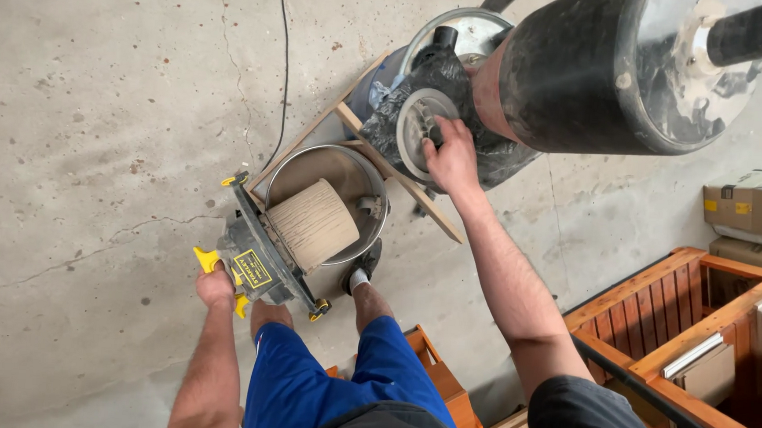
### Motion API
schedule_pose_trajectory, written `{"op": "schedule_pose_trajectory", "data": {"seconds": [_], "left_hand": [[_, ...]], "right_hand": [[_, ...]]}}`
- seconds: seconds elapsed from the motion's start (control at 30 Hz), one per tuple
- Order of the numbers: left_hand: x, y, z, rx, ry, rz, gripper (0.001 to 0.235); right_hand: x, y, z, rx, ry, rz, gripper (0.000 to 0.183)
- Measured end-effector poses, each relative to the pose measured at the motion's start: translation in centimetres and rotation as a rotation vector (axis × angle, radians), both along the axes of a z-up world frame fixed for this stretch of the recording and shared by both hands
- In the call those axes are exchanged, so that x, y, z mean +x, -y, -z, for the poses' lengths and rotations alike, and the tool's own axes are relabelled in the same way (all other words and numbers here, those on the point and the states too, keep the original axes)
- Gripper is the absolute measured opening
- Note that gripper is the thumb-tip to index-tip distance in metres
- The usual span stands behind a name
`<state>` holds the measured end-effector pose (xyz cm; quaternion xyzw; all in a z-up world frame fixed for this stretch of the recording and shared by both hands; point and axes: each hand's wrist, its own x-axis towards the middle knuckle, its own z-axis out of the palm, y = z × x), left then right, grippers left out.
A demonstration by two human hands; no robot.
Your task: Cleaning a dust collector filter by removing it from the machine and shaking out the dust
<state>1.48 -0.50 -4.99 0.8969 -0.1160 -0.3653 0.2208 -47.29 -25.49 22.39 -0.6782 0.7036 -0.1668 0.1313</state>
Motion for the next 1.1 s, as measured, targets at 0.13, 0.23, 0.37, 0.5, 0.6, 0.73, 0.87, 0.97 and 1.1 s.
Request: {"op": "schedule_pose_trajectory", "data": {"seconds": [0.13, 0.23, 0.37, 0.5, 0.6, 0.73, 0.87, 0.97, 1.1], "left_hand": [[-0.1, 0.4, 0.0, 0.027, 0.020, 0.058, 0.043], [-0.8, 0.7, -2.0, -0.012, -0.013, -0.007, 0.039], [-0.2, 0.7, 0.4, -0.003, -0.013, 0.010, 0.041], [0.1, 0.8, 1.1, -0.028, 0.009, 0.002, 0.042], [-1.1, 1.7, -1.8, -0.025, 0.001, 0.008, 0.042], [-0.7, 1.1, -0.9, -0.029, 0.001, -0.004, 0.040], [-0.7, 0.8, -0.7, -0.053, -0.017, -0.023, 0.037], [-0.1, 0.0, 0.4, -0.056, -0.017, -0.033, 0.036], [0.4, 0.2, 1.6, -0.025, -0.026, -0.025, 0.037]], "right_hand": [[-0.6, -0.1, 2.1, -0.007, -0.043, 0.023, 0.048], [-0.8, -0.8, 3.4, -0.029, -0.110, 0.043, 0.049], [0.0, -1.2, 5.0, -0.097, -0.238, 0.027, 0.049], [1.6, -1.9, 5.6, -0.150, -0.265, 0.067, 0.051], [1.5, -2.5, 5.8, -0.176, -0.279, 0.066, 0.060], [1.6, -3.1, 5.2, -0.188, -0.260, 0.060, 0.059], [3.1, -3.9, 2.7, -0.328, -0.099, -0.037, 0.036], [5.8, -7.5, 4.9, -0.192, 0.155, -0.075, 0.011], [10.7, -11.1, 6.2, 0.458, 0.627, 0.243, 0.008]]}}
